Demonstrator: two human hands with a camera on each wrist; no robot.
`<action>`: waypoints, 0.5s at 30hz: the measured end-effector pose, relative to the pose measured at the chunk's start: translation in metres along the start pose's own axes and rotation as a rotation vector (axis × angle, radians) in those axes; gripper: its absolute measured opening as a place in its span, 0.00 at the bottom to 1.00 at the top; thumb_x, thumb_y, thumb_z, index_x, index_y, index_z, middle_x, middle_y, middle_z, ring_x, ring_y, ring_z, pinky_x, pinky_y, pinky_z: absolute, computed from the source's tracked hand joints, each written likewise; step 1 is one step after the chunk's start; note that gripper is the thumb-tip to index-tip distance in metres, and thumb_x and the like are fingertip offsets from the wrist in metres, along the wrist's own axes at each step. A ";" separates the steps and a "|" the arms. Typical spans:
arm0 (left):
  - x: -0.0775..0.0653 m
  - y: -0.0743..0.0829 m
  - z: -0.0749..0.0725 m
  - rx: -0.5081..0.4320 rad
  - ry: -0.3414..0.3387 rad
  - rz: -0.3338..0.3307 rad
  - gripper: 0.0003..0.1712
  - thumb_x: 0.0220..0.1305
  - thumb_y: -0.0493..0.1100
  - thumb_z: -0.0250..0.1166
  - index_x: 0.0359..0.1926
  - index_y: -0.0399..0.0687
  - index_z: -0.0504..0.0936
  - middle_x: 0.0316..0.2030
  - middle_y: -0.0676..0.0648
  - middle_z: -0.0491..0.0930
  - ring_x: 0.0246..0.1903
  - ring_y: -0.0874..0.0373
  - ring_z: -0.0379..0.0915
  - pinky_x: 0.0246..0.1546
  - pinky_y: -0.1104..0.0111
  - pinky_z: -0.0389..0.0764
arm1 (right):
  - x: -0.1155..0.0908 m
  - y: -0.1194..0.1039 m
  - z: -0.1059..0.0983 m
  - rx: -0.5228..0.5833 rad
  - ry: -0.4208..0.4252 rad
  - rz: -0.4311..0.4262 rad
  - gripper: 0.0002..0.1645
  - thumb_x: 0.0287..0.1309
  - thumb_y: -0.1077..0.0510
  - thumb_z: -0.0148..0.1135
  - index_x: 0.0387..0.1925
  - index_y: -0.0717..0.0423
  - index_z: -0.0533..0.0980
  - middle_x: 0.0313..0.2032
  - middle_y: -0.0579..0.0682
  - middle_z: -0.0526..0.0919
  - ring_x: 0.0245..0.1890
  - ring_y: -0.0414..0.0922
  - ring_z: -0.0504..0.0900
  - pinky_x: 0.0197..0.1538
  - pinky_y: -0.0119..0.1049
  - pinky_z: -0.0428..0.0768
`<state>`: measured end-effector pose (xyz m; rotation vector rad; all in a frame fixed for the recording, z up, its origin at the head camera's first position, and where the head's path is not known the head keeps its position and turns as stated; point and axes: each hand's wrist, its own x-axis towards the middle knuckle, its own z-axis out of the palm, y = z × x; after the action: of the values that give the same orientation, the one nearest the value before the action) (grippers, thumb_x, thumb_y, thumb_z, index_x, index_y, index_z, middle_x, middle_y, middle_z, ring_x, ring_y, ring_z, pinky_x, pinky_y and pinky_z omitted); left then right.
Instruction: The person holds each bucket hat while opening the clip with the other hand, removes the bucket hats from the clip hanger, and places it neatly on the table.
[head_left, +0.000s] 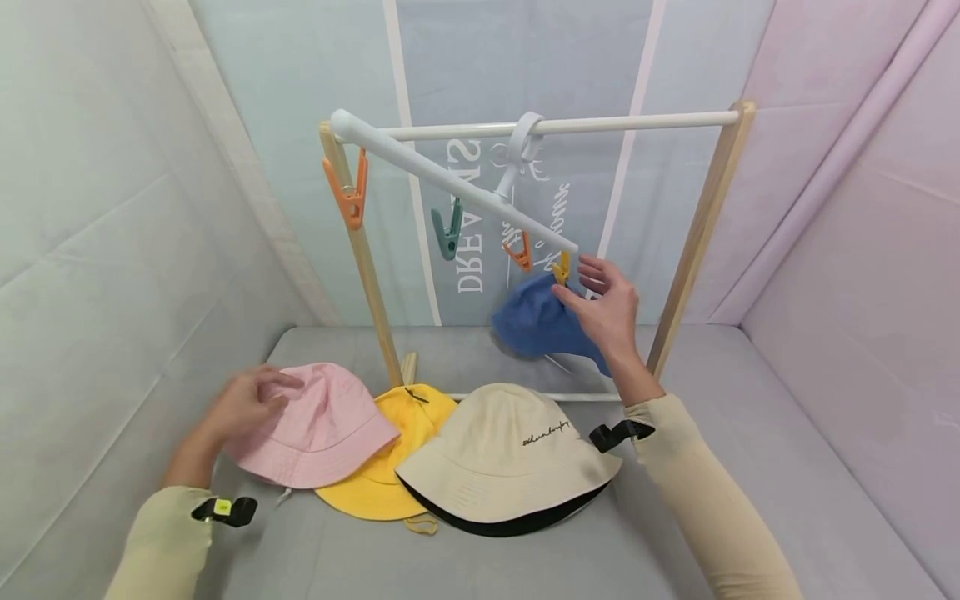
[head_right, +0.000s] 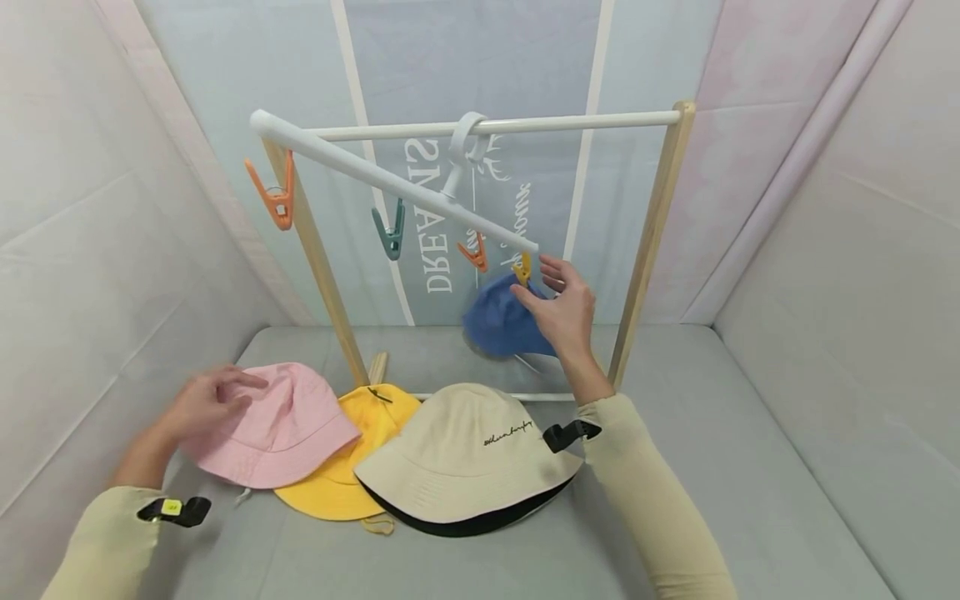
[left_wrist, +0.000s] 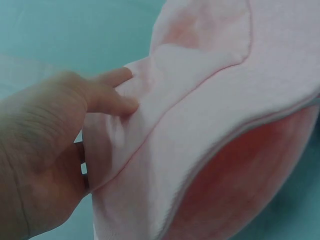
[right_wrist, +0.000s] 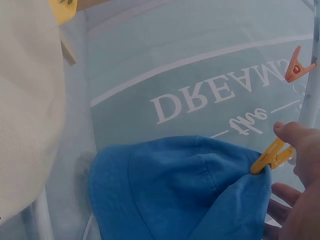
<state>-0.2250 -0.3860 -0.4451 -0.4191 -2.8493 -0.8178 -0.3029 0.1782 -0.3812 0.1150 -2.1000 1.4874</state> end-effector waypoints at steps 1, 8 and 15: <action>0.000 -0.001 0.002 0.001 0.001 0.002 0.16 0.66 0.25 0.72 0.53 0.38 0.93 0.58 0.29 0.89 0.53 0.39 0.81 0.40 0.75 0.76 | 0.000 0.000 0.001 -0.003 0.000 0.000 0.39 0.64 0.56 0.84 0.74 0.58 0.80 0.70 0.66 0.86 0.70 0.66 0.87 0.75 0.65 0.82; 0.001 -0.005 0.010 -0.018 -0.010 -0.030 0.18 0.68 0.25 0.69 0.57 0.35 0.92 0.59 0.30 0.86 0.55 0.36 0.83 0.44 0.76 0.78 | 0.001 0.000 0.005 -0.016 -0.001 0.001 0.39 0.65 0.55 0.84 0.74 0.57 0.81 0.69 0.66 0.87 0.70 0.65 0.87 0.75 0.65 0.82; 0.000 -0.007 0.015 -0.003 -0.013 -0.080 0.19 0.71 0.27 0.68 0.61 0.33 0.90 0.61 0.29 0.83 0.59 0.31 0.82 0.54 0.60 0.88 | 0.003 0.001 0.009 -0.011 -0.009 0.010 0.38 0.64 0.56 0.85 0.73 0.58 0.81 0.67 0.66 0.88 0.69 0.65 0.88 0.75 0.60 0.84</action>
<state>-0.2282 -0.3838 -0.4615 -0.3137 -2.8939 -0.8355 -0.3090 0.1706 -0.3825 0.1071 -2.1183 1.4836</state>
